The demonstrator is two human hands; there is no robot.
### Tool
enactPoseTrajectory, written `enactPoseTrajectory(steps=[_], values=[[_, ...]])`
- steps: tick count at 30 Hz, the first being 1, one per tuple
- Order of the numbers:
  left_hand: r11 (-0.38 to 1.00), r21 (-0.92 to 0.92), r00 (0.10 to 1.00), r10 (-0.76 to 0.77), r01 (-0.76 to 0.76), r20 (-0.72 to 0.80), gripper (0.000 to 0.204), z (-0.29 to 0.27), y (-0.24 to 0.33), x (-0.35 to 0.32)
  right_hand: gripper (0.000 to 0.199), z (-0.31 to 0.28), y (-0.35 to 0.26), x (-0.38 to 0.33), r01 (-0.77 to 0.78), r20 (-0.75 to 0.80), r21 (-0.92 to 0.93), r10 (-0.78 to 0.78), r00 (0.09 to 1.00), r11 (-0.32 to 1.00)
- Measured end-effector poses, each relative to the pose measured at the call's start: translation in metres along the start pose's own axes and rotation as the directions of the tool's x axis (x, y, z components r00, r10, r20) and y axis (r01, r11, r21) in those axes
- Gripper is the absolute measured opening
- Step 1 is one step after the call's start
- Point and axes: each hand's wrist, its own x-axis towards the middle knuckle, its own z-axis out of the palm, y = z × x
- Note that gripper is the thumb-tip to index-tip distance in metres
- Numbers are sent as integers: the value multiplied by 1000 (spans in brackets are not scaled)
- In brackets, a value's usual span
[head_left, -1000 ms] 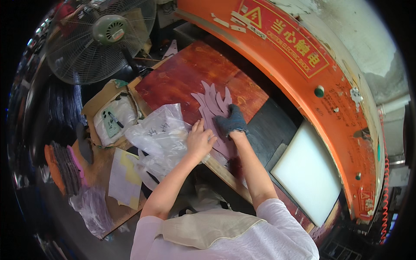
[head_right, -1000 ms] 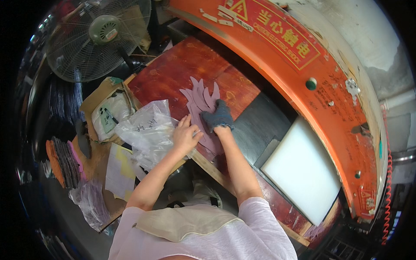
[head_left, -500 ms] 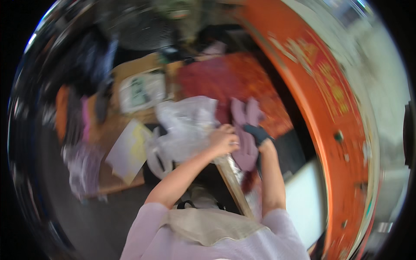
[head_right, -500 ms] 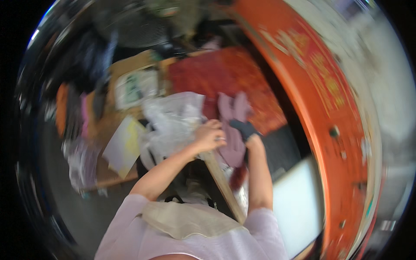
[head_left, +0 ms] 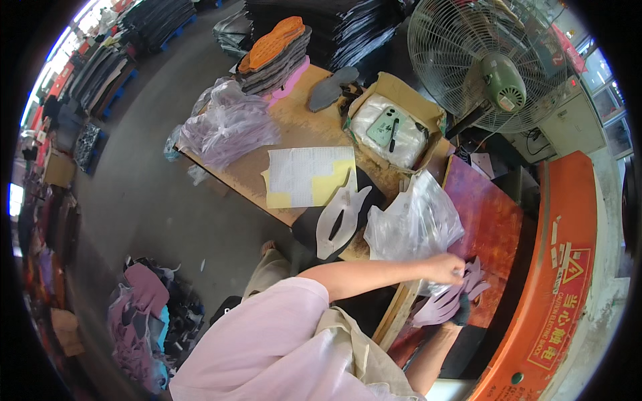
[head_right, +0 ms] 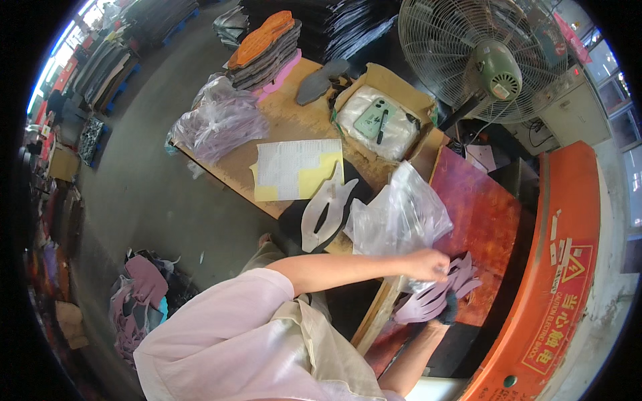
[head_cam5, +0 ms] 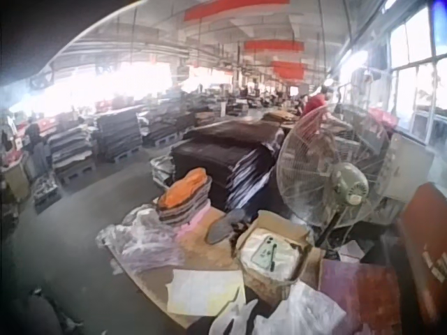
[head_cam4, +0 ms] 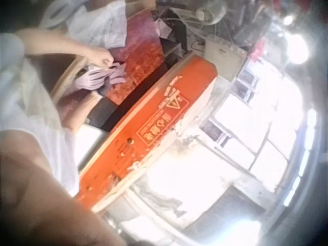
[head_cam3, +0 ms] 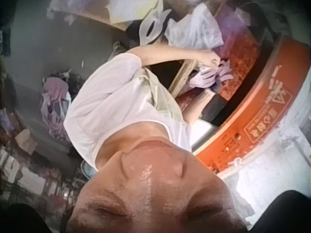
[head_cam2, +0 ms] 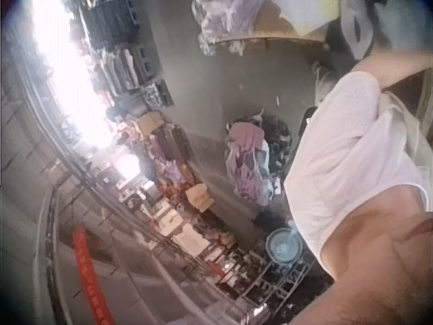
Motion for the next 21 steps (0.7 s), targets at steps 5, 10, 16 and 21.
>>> enactPoseTrajectory(steps=[5,10,16,21], values=[[850,-500,982,-190,165,2,21,-68,29,-22,65,41,-10,-4,353,3,105,-356,935,930],[557,-813,983,-154,169,98,16,-119,68,-86,73,141,20,28,275,182,98,-288,940,957],[903,-407,980,-182,136,-75,20,-196,62,-151,62,241,135,56,-23,119,100,11,993,995],[980,-200,972,-56,9,-230,21,-234,45,-223,47,288,227,72,-7,176,0,7,984,1000]])
